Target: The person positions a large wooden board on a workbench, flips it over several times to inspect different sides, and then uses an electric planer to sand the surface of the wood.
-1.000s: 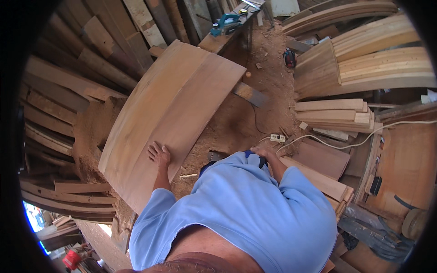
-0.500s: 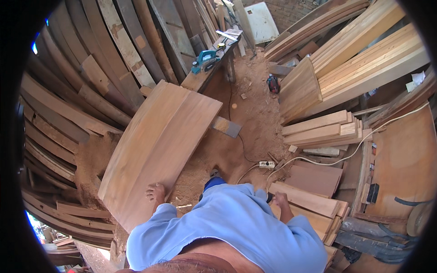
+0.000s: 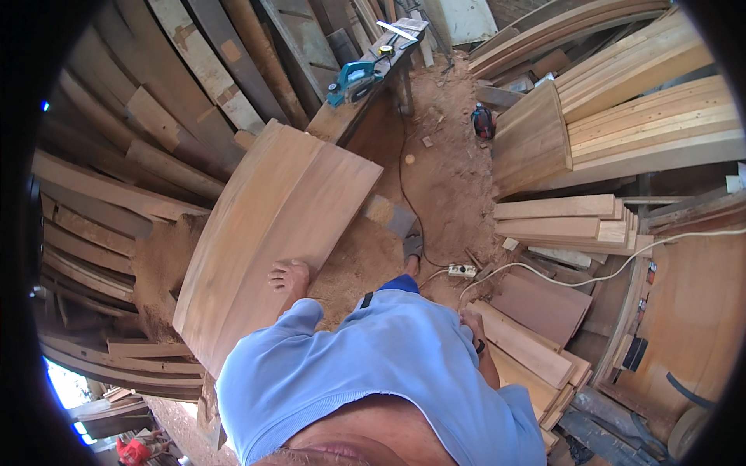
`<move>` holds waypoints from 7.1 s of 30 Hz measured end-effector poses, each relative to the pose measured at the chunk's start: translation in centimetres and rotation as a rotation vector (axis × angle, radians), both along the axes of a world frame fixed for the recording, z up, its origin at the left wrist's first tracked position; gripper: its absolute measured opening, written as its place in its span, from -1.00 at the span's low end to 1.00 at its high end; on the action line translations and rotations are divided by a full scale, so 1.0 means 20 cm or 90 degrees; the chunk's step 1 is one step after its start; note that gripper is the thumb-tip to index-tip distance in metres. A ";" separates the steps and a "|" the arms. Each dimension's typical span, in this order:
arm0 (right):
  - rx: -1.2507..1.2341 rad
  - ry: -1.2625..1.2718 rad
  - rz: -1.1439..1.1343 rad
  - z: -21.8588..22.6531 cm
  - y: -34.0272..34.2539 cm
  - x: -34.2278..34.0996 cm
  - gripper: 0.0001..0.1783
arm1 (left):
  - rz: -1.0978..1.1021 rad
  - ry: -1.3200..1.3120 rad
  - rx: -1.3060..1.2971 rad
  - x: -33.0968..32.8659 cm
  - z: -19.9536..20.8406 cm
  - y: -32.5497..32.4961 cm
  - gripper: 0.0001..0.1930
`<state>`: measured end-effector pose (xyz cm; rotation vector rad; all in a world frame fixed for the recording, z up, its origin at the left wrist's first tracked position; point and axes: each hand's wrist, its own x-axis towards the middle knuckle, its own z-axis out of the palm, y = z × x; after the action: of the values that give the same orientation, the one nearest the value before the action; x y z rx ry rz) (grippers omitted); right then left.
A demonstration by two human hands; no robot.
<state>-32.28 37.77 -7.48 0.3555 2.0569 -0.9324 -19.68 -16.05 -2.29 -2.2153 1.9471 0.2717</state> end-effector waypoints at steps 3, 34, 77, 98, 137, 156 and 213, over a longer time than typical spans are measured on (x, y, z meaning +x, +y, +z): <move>0.080 -0.053 -0.103 -0.03 0.04 -0.20 -0.64 | 0.062 0.029 0.069 -0.19 0.03 -0.11 -0.16; 0.057 -0.169 0.350 0.24 -1.00 -2.16 -0.80 | -0.048 0.055 -0.013 -0.79 -0.06 -0.50 -0.28; -0.461 0.440 1.154 -0.02 -4.16 -2.17 -0.63 | 1.058 0.447 -0.579 -0.69 -0.15 0.25 -0.23; 0.094 -0.372 0.838 0.16 -3.46 -2.19 -0.80 | 1.064 0.470 -0.426 -0.72 -0.46 0.71 -0.24; -0.300 0.097 1.394 0.36 -3.99 -3.59 -0.57 | 0.637 0.088 -0.028 -2.42 0.05 0.11 -0.28; -0.250 -0.175 1.271 0.86 -4.07 -3.15 -0.61 | 0.640 0.155 0.038 -2.36 0.10 0.09 -0.23; -0.546 -0.139 1.576 0.57 -3.33 -1.47 -0.25 | 1.002 0.514 -0.093 -3.06 -0.44 0.94 -0.72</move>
<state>-61.70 -28.86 4.00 -1.9173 0.4389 0.0867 -80.89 2.75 -11.16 -3.4682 -0.2370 1.3204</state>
